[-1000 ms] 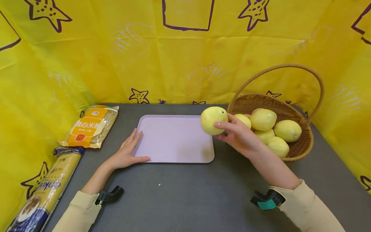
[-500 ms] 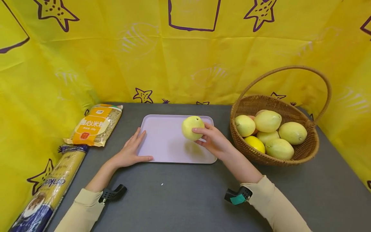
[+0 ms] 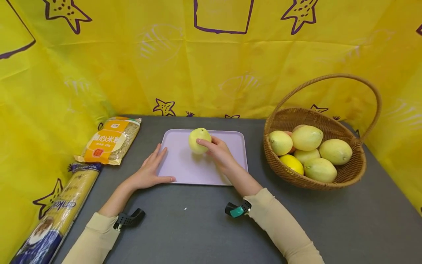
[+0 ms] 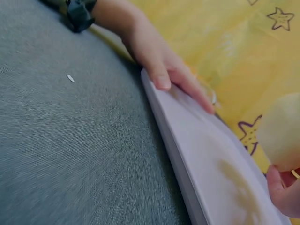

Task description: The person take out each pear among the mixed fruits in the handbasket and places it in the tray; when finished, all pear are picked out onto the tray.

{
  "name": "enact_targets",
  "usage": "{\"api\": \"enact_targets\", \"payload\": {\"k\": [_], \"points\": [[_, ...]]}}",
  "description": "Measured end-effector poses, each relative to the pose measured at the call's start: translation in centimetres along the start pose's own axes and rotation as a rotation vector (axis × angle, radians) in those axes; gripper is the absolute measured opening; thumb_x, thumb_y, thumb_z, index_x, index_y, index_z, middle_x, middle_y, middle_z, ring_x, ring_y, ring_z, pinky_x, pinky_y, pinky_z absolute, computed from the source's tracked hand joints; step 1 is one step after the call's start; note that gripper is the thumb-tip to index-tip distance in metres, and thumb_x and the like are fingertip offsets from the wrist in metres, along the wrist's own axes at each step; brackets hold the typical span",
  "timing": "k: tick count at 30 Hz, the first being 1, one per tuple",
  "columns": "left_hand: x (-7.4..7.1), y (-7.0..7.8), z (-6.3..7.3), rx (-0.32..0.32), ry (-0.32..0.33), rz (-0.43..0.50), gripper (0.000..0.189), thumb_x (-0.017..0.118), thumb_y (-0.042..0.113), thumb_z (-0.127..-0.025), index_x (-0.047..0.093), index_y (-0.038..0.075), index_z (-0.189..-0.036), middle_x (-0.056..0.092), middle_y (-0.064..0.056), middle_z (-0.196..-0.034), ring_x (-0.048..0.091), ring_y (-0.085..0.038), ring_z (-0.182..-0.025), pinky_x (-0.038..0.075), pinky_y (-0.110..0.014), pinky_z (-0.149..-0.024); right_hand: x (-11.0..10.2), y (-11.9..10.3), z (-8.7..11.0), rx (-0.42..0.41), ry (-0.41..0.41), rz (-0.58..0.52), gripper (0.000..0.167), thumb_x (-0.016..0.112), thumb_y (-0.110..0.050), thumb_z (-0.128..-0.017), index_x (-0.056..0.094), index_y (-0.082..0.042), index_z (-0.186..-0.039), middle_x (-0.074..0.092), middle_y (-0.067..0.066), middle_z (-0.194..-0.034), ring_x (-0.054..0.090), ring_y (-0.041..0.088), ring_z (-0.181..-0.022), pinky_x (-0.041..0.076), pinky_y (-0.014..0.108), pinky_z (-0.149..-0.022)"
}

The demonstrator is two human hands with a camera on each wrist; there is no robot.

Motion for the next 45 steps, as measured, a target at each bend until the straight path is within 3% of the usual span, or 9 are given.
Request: {"api": "enact_targets", "payload": {"k": [5,19,32,39,45], "points": [[0.0,0.2,-0.2,0.009,-0.004,-0.001,0.116,0.077,0.055,-0.076,0.011,0.004,-0.156,-0.013,-0.019,-0.161,-0.002,-0.048,-0.143,0.001,-0.062,-0.111,1.5,0.6,-2.0,-0.014,0.071,0.06,0.056,0.072,-0.02,-0.087,0.051,-0.001,-0.136,0.057,0.012,-0.125,0.054,0.019,-0.103,0.042,0.034,-0.098],[-0.2,0.1,-0.2,-0.004,-0.019,0.0,0.115,0.076,0.057,-0.077,0.011,0.005,-0.156,-0.013,-0.019,-0.16,-0.002,-0.049,-0.143,0.001,-0.064,-0.111,4.8,1.6,-6.7,-0.025,0.131,0.235,0.071,0.079,-0.036,-0.081,0.051,-0.003,-0.137,0.06,0.011,-0.127,0.055,0.02,-0.107,0.046,0.03,-0.088],[-0.1,-0.2,-0.2,-0.012,-0.018,0.0,0.114,0.074,0.059,-0.077,0.012,0.006,-0.157,-0.014,-0.017,-0.161,-0.001,-0.049,-0.143,0.002,-0.064,-0.111,6.5,2.4,-8.1,-0.059,0.145,0.289,0.07,0.08,-0.04,-0.08,0.054,-0.006,-0.136,0.059,0.008,-0.131,0.055,0.02,-0.112,0.045,0.034,-0.095],[-0.2,0.0,-0.2,-0.018,-0.015,0.003,0.115,0.074,0.06,-0.077,0.012,0.006,-0.157,-0.014,-0.018,-0.161,-0.001,-0.048,-0.144,0.003,-0.064,-0.11,6.7,2.8,-7.8,-0.111,0.174,0.394,0.074,0.08,-0.046,-0.077,0.055,-0.01,-0.137,0.058,0.008,-0.131,0.054,0.023,-0.117,0.042,0.04,-0.1],[-0.2,0.0,-0.1,-0.01,-0.012,0.005,0.115,0.075,0.059,-0.076,0.012,0.005,-0.156,-0.013,-0.019,-0.161,-0.001,-0.048,-0.144,0.002,-0.064,-0.111,6.6,3.3,-7.8,-0.138,0.189,0.399,0.074,0.08,-0.045,-0.077,0.054,-0.01,-0.137,0.061,0.006,-0.127,0.055,0.02,-0.115,0.043,0.036,-0.099]]}}
Point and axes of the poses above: each hand's wrist, its own z-axis away from the middle knuckle, its own x-axis out of the palm, y = z × x, the point moved 2 cm from there along -z, towards the middle knuckle
